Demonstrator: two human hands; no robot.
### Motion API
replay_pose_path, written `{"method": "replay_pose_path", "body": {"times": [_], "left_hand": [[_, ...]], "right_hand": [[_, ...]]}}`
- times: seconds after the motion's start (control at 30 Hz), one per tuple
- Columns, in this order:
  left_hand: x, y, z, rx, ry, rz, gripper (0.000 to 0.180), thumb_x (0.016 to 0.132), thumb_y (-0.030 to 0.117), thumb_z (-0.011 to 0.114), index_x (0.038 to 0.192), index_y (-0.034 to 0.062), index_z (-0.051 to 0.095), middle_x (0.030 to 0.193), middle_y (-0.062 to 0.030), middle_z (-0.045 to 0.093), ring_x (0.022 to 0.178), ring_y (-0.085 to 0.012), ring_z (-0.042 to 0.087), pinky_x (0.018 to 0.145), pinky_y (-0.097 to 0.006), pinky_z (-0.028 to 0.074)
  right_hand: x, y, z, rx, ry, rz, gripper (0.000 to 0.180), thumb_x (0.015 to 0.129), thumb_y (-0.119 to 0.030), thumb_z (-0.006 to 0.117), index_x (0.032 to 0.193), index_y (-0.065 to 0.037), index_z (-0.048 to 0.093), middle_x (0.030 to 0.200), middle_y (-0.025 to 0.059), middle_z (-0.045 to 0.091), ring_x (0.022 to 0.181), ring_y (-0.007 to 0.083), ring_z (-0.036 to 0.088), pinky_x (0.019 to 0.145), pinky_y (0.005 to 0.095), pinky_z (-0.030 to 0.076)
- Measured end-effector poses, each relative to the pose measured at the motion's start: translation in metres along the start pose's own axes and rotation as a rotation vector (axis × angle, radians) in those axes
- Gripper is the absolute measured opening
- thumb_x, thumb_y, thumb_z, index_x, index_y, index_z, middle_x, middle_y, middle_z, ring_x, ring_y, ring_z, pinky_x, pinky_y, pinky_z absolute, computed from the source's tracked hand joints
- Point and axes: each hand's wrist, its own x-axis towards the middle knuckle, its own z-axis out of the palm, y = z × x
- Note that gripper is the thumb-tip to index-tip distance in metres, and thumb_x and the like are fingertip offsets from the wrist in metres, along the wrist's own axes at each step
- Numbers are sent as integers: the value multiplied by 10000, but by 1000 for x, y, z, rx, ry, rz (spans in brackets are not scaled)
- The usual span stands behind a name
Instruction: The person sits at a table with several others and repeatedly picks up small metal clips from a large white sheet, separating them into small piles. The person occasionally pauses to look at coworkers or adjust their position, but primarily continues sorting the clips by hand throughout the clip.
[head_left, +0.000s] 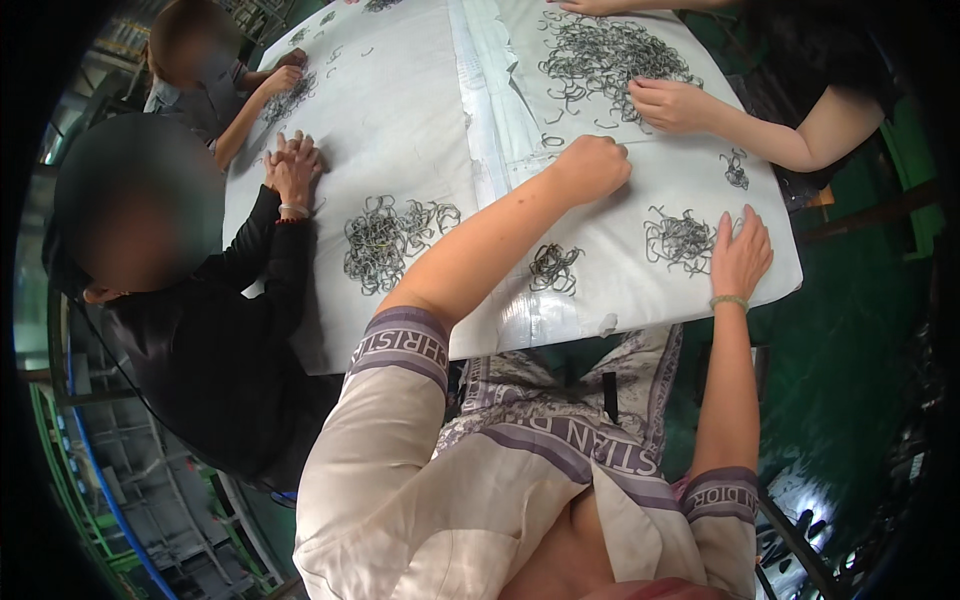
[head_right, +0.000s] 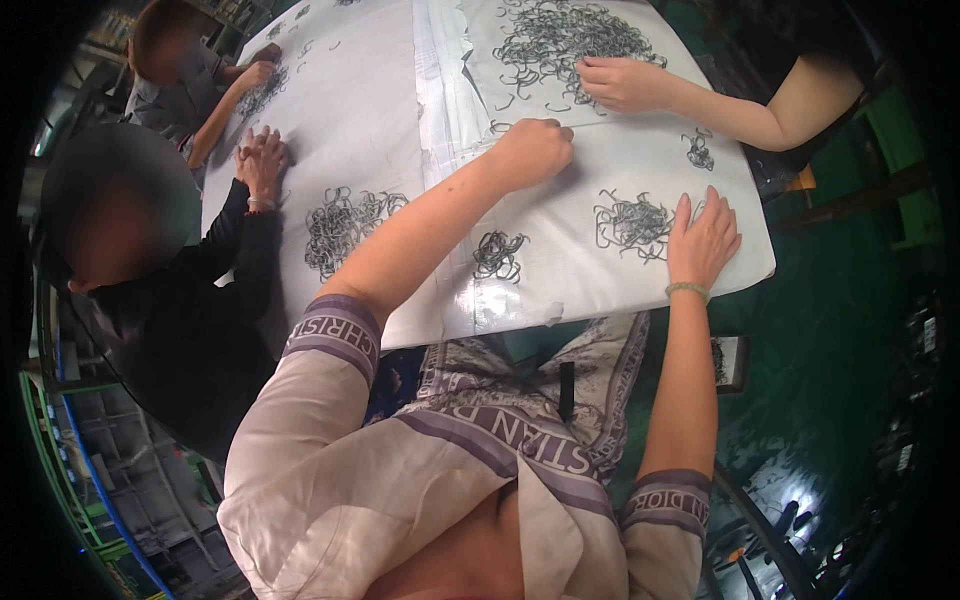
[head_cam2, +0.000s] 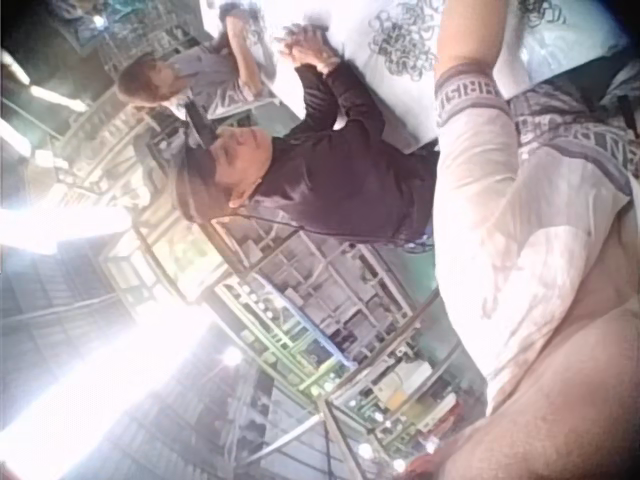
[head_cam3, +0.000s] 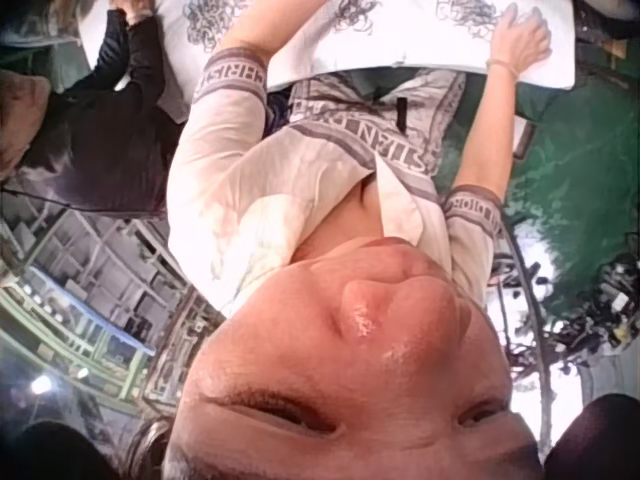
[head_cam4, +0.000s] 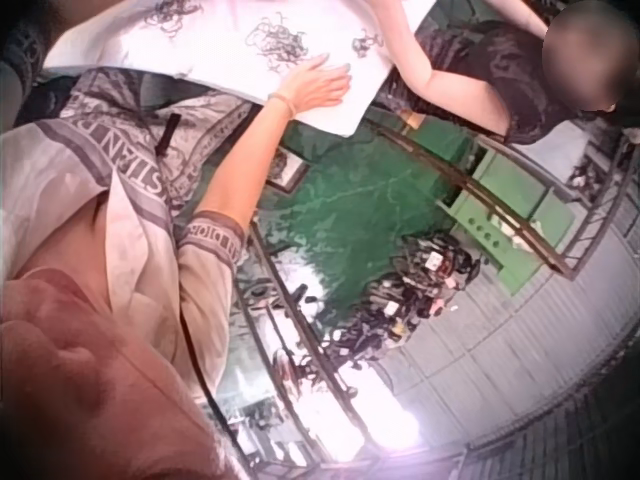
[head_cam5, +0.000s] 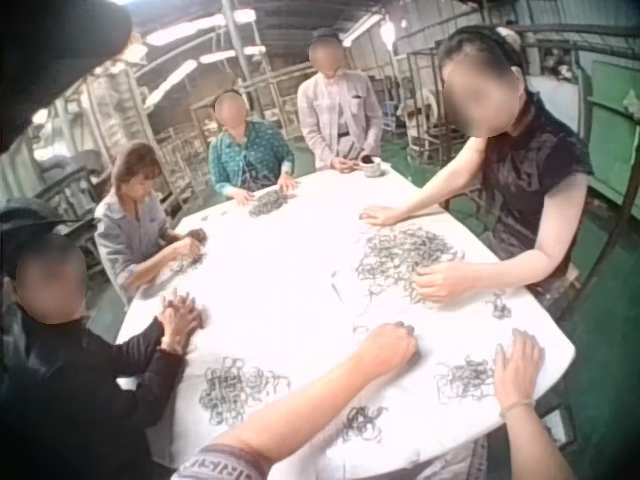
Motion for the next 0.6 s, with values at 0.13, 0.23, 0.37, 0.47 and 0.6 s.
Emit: {"method": "replay_pose_path", "body": {"times": [0.13,0.23,0.37,0.47,0.6], "left_hand": [[2,-16,7,-179,82,-116,81,698,104,604,745,61,653,786,-96,632,761,-264,633,671,-367,525],[-8,-38,-16,-557,212,-406,119,729,120,595,793,31,642,779,-120,652,734,-275,638,673,-365,514],[-35,-62,-29,-718,144,-581,165,771,141,605,858,5,638,783,-139,669,722,-253,643,682,-340,505],[-49,-62,-27,-624,50,-534,171,791,144,628,897,12,653,831,-139,681,741,-245,650,689,-343,506],[-61,-54,-5,-378,8,-449,141,792,154,625,881,57,675,809,-107,684,737,-242,656,672,-347,517]], "right_hand": [[2,-4,2,17,-15,8,497,935,-422,444,1306,-91,451,1320,149,474,1268,320,384,1054,529,247],[0,0,6,16,2,14,498,936,-425,443,1306,-92,452,1321,152,473,1266,325,386,1054,530,248],[0,3,6,-15,7,11,497,937,-429,442,1307,-96,453,1321,157,473,1266,328,387,1048,540,254],[0,1,5,-10,7,14,495,937,-429,442,1306,-99,454,1318,161,475,1266,328,387,1045,546,258],[1,-2,2,22,6,8,492,937,-428,443,1305,-101,457,1320,159,474,1267,331,386,1044,544,260]]}}
